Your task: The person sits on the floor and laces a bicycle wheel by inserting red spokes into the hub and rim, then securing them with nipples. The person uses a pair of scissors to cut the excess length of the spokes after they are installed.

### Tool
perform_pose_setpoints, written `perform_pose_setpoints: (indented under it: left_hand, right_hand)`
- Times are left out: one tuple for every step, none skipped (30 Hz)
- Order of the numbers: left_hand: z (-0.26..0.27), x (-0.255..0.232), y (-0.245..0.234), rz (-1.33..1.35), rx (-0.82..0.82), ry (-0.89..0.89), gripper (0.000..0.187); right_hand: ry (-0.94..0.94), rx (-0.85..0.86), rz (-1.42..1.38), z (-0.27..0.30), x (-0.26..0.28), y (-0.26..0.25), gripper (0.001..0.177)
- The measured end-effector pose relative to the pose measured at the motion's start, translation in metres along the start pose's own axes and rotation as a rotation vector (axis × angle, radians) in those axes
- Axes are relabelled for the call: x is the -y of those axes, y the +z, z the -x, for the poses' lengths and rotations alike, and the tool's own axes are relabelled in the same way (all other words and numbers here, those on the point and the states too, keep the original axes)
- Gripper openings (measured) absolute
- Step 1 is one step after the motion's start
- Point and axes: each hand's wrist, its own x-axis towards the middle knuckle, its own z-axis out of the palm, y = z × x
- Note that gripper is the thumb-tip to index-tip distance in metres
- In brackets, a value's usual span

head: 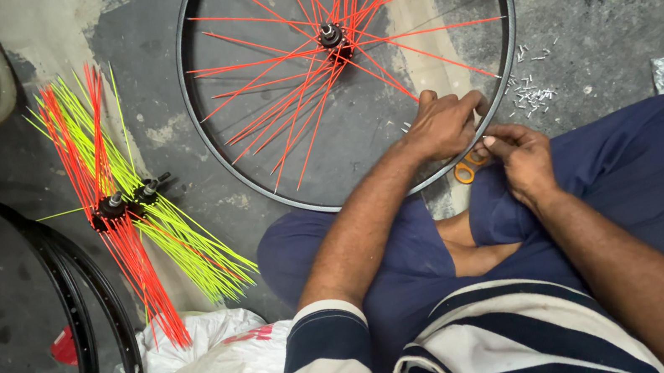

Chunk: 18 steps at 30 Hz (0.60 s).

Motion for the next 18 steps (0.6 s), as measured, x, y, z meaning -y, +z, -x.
perform_pose_setpoints:
  left_hand:
    - [0.0005,0.0003,0.0004,-0.015,-0.001,0.003,0.026]
    - [0.0012,0.0003,0.0012,-0.031,-0.001,0.008,0.025]
    - [0.0012,0.0001,0.0016,-0.047,-0.002,0.013,0.024]
    - [0.0021,0.0008,0.001,-0.011,-0.011,0.026,0.025]
    - [0.0028,0.0017,-0.0003,0.025,-0.021,0.039,0.026]
    - [0.0036,0.0021,-0.0011,0.061,-0.031,0.053,0.027]
    - [0.0043,0.0012,-0.001,0.018,-0.01,0.037,0.025]
    - [0.0029,-0.0003,-0.0011,-0.025,0.009,0.024,0.024]
    - [0.0016,-0.0013,-0.0018,-0.069,0.027,0.01,0.022]
    - [0.0022,-0.0009,-0.0028,-0.008,-0.012,0.056,0.027]
    - [0.0032,0.0006,-0.0043,0.052,-0.052,0.103,0.032]
    - [0.0049,0.0019,-0.0048,0.111,-0.088,0.148,0.038]
    - [0.0045,0.0019,-0.0038,0.057,-0.046,0.109,0.034]
    - [0.0025,0.0011,-0.0022,0.004,-0.005,0.071,0.031]
    - [0.0015,0.0006,-0.001,-0.049,0.036,0.032,0.028]
    - [0.0009,0.0008,-0.0011,-0.038,0.023,0.042,0.029]
    - [0.0005,0.0009,-0.0013,-0.026,0.009,0.053,0.03]
    - [0.001,0.0008,-0.0009,-0.014,-0.004,0.06,0.031]
  right_hand:
    - [-0.006,0.006,0.004,0.0008,0.001,0.0012,0.017]
    - [-0.012,0.01,0.008,0.0012,0.0021,0.0019,0.017]
    - [-0.013,0.01,0.011,0.0008,0.0038,0.0022,0.017]
    - [-0.011,0.011,0.012,0.001,0.0051,0.003,0.016]
    - [-0.008,0.013,0.014,0.0016,0.0062,0.0038,0.016]
    - [-0.012,0.01,0.025,0.0025,0.0065,0.0047,0.016]
    - [-0.016,0.007,0.035,0.0033,0.0067,0.0054,0.015]
    - [-0.023,0.003,0.046,0.0022,0.0077,0.0057,0.015]
    - [-0.026,-0.005,0.046,0.001,0.008,0.0058,0.015]
    - [-0.027,-0.015,0.046,0.0009,0.0071,0.0053,0.015]
    - [-0.028,-0.025,0.046,0.0004,0.0058,0.0044,0.016]
    - [-0.041,-0.016,0.05,0.0001,0.0038,0.0037,0.015]
    - [-0.054,-0.008,0.053,-0.0008,0.0022,0.0024,0.014]
    - [-0.067,0.0,0.058,-0.0014,0.0012,0.0009,0.013]
    - [-0.063,-0.004,0.063,-0.0013,0.0001,0.0001,0.013]
    - [-0.06,-0.009,0.068,-0.0021,-0.0002,-0.0001,0.013]
    - [-0.058,-0.013,0.073,-0.0028,-0.0002,0.0,0.013]
    - [-0.045,-0.012,0.072,-0.0031,-0.0006,0.0,0.013]
